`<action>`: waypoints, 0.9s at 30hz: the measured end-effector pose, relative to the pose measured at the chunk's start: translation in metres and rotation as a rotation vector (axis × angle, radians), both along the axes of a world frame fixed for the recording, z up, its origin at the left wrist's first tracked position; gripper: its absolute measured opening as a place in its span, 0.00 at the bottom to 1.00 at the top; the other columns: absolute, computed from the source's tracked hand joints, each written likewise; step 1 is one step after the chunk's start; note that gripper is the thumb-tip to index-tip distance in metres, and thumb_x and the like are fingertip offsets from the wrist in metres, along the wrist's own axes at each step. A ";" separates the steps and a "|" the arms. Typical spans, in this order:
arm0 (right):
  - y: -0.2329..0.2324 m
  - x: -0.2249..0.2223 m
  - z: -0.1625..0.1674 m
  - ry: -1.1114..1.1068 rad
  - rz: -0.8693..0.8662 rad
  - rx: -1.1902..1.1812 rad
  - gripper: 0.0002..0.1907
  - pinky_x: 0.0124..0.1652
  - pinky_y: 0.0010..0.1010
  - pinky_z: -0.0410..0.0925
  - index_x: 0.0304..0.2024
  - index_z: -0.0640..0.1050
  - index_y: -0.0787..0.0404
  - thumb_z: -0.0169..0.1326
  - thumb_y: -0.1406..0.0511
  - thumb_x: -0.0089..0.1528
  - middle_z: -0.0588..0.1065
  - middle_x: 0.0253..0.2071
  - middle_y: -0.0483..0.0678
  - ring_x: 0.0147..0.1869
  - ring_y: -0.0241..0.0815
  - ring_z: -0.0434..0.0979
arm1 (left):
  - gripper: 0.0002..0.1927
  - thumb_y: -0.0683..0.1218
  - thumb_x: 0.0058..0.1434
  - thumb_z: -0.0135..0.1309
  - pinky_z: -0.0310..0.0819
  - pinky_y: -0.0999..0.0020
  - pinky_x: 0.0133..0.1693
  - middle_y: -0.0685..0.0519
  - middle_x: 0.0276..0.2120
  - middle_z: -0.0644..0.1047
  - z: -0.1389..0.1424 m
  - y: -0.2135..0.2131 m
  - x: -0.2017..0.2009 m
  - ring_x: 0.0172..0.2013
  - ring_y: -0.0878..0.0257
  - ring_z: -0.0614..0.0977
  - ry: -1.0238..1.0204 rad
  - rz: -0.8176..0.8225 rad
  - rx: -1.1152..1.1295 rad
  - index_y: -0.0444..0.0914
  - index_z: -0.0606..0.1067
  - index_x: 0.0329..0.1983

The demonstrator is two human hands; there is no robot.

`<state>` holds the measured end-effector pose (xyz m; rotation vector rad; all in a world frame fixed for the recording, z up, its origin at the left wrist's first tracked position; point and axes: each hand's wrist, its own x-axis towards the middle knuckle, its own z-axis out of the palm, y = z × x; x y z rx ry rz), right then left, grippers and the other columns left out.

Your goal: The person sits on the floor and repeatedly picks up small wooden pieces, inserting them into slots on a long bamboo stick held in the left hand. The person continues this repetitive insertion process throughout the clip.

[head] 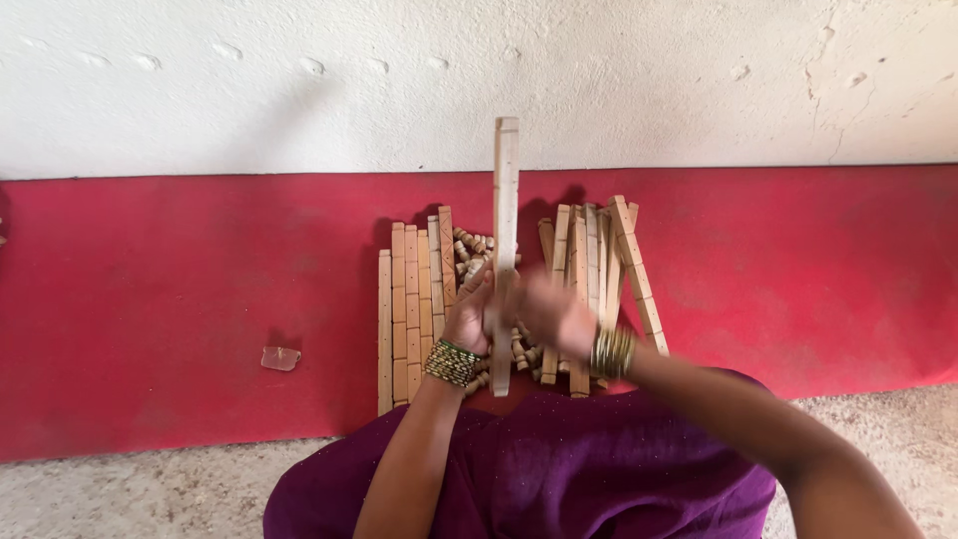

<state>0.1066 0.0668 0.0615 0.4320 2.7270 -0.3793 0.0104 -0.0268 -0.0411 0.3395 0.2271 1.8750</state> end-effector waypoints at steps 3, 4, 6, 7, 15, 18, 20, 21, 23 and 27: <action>-0.025 0.025 -0.018 0.824 0.501 0.018 0.08 0.27 0.19 0.72 0.44 0.75 0.60 0.48 0.73 0.65 0.75 0.36 0.45 0.33 0.33 0.75 | 0.22 0.48 0.68 0.50 0.76 0.69 0.42 0.52 0.39 0.77 0.000 0.000 -0.005 0.38 0.65 0.78 0.052 0.027 0.032 0.36 0.69 0.64; -0.023 0.025 -0.014 1.244 0.722 0.042 0.05 0.31 0.20 0.73 0.46 0.75 0.61 0.49 0.71 0.70 0.76 0.38 0.46 0.37 0.34 0.77 | 0.22 0.49 0.69 0.50 0.76 0.69 0.41 0.52 0.38 0.77 0.000 -0.001 -0.006 0.37 0.66 0.77 0.109 0.059 0.043 0.35 0.68 0.64; -0.002 0.006 0.004 -0.063 -0.032 -0.166 0.10 0.22 0.19 0.67 0.39 0.77 0.56 0.43 0.67 0.67 0.76 0.29 0.43 0.27 0.33 0.76 | 0.22 0.49 0.72 0.48 0.75 0.69 0.39 0.52 0.37 0.77 0.003 -0.006 -0.006 0.36 0.65 0.77 0.217 0.095 0.087 0.34 0.67 0.65; 0.010 -0.009 0.016 0.225 -0.030 0.017 0.08 0.21 0.18 0.67 0.32 0.78 0.55 0.48 0.68 0.59 0.75 0.26 0.42 0.24 0.29 0.72 | 0.22 0.50 0.74 0.48 0.75 0.69 0.38 0.53 0.37 0.77 0.005 -0.006 -0.006 0.35 0.65 0.77 0.272 0.110 0.113 0.34 0.67 0.66; 0.076 -0.059 0.081 1.265 0.239 0.987 0.17 0.19 0.21 0.62 0.29 0.73 0.57 0.40 0.60 0.70 0.67 0.20 0.43 0.20 0.33 0.64 | 0.26 0.48 0.70 0.45 0.76 0.68 0.42 0.53 0.35 0.76 0.011 -0.010 0.004 0.35 0.66 0.77 0.118 0.002 -0.024 0.35 0.61 0.69; 0.024 -0.019 0.047 1.016 0.372 1.322 0.15 0.20 0.20 0.62 0.30 0.69 0.56 0.38 0.65 0.72 0.65 0.22 0.41 0.21 0.30 0.63 | 0.16 0.45 0.76 0.44 0.78 0.69 0.38 0.51 0.39 0.77 0.005 -0.002 -0.002 0.36 0.65 0.79 0.069 0.040 0.217 0.33 0.64 0.62; -0.009 0.015 0.020 1.243 0.565 0.595 0.14 0.26 0.23 0.68 0.39 0.70 0.57 0.34 0.67 0.78 0.69 0.30 0.43 0.28 0.32 0.69 | 0.14 0.43 0.75 0.44 0.78 0.70 0.37 0.50 0.40 0.77 0.001 0.001 -0.004 0.36 0.64 0.79 0.036 0.082 0.239 0.37 0.65 0.61; -0.016 0.019 0.009 1.318 0.646 0.219 0.15 0.30 0.24 0.71 0.43 0.70 0.59 0.32 0.68 0.80 0.71 0.34 0.45 0.32 0.34 0.72 | 0.18 0.43 0.72 0.44 0.79 0.69 0.37 0.51 0.39 0.78 0.000 0.001 -0.004 0.36 0.64 0.80 0.037 0.109 0.149 0.41 0.63 0.64; -0.015 0.014 -0.002 0.436 0.319 0.127 0.13 0.16 0.24 0.64 0.40 0.69 0.63 0.33 0.67 0.73 0.67 0.22 0.43 0.19 0.32 0.67 | 0.23 0.41 0.69 0.44 0.79 0.69 0.38 0.52 0.41 0.78 -0.002 0.002 -0.002 0.38 0.65 0.80 0.063 0.169 -0.031 0.43 0.63 0.67; 0.040 -0.036 0.030 0.783 0.353 1.356 0.16 0.11 0.18 0.58 0.26 0.72 0.53 0.40 0.61 0.68 0.65 0.16 0.41 0.15 0.29 0.62 | 0.24 0.41 0.69 0.45 0.79 0.69 0.38 0.51 0.39 0.79 -0.002 -0.004 0.007 0.36 0.65 0.80 0.172 0.179 -0.165 0.43 0.65 0.68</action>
